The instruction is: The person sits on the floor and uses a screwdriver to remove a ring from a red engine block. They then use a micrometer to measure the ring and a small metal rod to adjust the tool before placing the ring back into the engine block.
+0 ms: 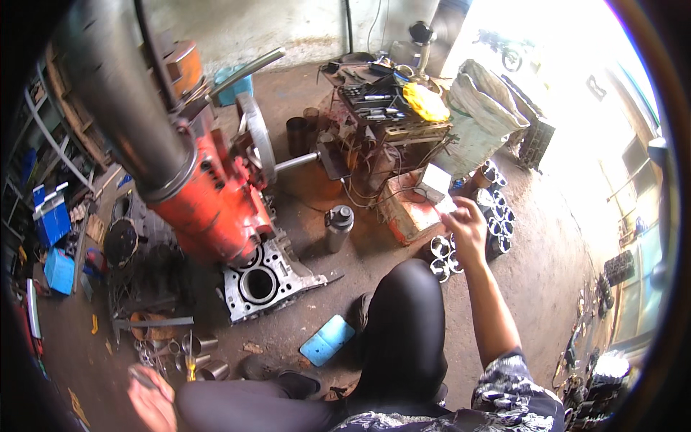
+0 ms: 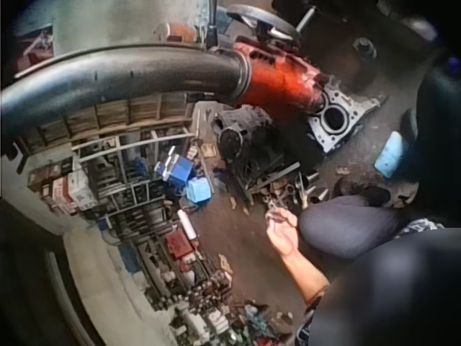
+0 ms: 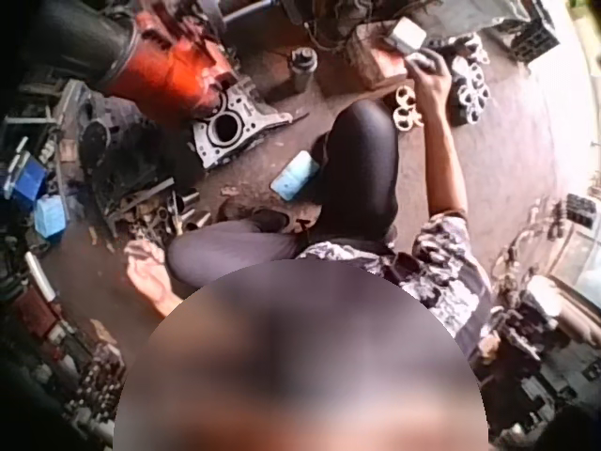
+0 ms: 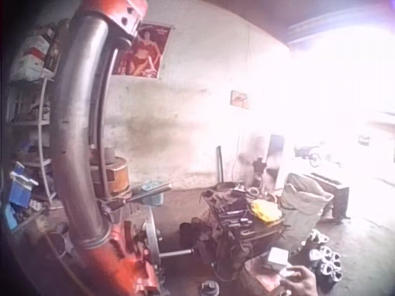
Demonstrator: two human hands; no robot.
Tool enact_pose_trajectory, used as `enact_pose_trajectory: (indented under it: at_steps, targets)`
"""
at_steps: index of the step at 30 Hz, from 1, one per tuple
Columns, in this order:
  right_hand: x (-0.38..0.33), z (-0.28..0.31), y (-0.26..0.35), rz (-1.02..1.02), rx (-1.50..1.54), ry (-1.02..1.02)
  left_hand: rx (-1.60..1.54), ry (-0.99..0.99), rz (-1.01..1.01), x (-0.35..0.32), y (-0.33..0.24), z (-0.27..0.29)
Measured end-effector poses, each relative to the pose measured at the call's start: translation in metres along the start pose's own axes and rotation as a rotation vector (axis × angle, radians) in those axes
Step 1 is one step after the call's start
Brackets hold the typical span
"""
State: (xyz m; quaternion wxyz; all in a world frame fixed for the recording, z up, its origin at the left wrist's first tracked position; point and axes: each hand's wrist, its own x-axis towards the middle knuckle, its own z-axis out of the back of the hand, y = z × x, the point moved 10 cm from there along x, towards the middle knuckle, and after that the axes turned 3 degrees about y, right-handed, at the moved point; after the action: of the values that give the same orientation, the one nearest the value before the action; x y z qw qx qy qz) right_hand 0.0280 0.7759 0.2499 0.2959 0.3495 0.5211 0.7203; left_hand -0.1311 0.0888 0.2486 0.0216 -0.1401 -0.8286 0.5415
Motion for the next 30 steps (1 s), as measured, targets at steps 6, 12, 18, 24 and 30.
enact_pose_trajectory:
  at_steps: [6,12,18,24,30]
  targets:
    - [0.201,-0.054,-0.02,0.006,-0.181,0.096,0.868,-0.078,0.035,-0.065,0.025,-0.059]
    - [0.362,-0.132,-0.063,-0.086,-0.386,0.154,1.156,-0.341,-0.221,-0.059,0.038,-0.067]
    - [0.402,-0.186,-0.083,-0.303,-0.395,0.283,1.432,-0.363,-0.246,-0.03,0.043,-0.088]
    - [0.419,-0.194,-0.087,-0.322,-0.675,0.362,1.446,-0.371,-0.166,-0.004,0.047,-0.096]
    - [0.434,-0.207,-0.075,-0.207,-0.949,0.433,1.476,-0.342,-0.166,0.015,0.051,-0.105]
